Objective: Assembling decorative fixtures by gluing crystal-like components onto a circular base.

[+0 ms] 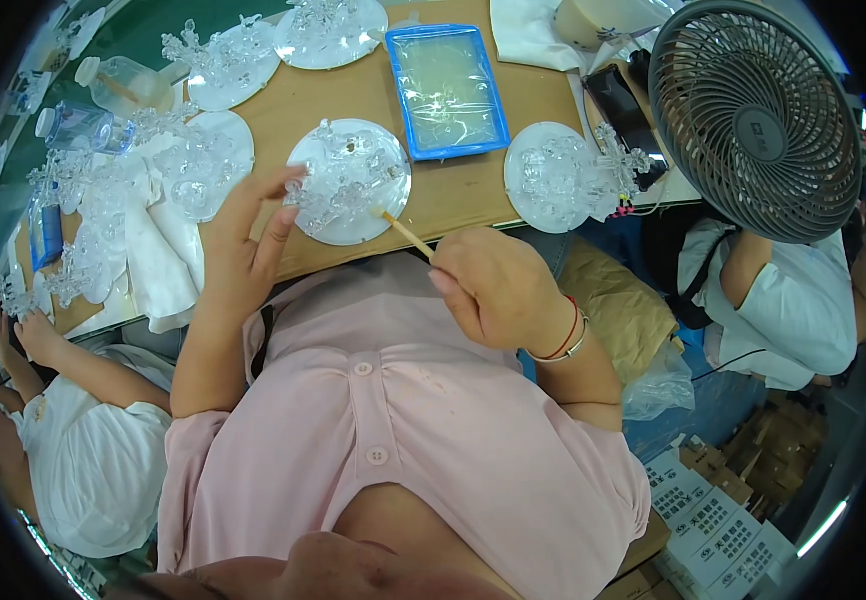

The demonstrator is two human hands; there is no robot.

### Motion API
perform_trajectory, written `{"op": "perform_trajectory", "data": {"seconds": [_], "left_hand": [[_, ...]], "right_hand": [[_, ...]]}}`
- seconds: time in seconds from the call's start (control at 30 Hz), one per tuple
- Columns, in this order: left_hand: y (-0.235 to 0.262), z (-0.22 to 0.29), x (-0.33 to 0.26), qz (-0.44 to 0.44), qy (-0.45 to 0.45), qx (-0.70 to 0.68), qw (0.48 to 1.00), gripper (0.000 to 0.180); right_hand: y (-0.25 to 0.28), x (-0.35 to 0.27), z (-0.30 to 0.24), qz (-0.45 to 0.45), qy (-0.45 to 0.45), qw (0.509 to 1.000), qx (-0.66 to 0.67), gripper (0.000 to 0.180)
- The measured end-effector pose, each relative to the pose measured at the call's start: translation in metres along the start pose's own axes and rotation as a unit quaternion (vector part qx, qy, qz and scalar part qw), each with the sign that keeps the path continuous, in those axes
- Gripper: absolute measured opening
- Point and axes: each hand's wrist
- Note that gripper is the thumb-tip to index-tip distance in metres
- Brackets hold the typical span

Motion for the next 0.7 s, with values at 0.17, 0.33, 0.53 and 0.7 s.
{"op": "perform_trajectory", "data": {"seconds": [0.17, 0.33, 0.53, 0.7], "left_hand": [[0.011, -0.003, -0.005, -0.045, -0.008, 0.044, 0.998, 0.019], [0.007, -0.006, -0.012, -0.014, 0.011, 0.029, 0.999, 0.016], [-0.004, 0.001, -0.008, 0.011, 0.037, 0.035, 0.999, 0.014], [-0.005, 0.0, -0.005, 0.01, 0.049, 0.018, 0.999, 0.014]], "right_hand": [[0.004, -0.007, 0.0, 0.038, -0.138, 0.989, 0.026, 0.005], [0.027, -0.007, -0.001, 0.201, -0.152, 0.962, 0.108, 0.009], [0.025, 0.003, 0.027, 0.165, -0.155, 0.974, -0.006, 0.007], [0.022, 0.003, 0.028, 0.174, -0.15, 0.973, 0.01, 0.006]]}}
Point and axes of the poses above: each hand's wrist, its own x-axis towards the middle knuckle, its own y-axis out of the back of the hand, z = x × y, and after that the axes turned 4 degrees about y, right-handed
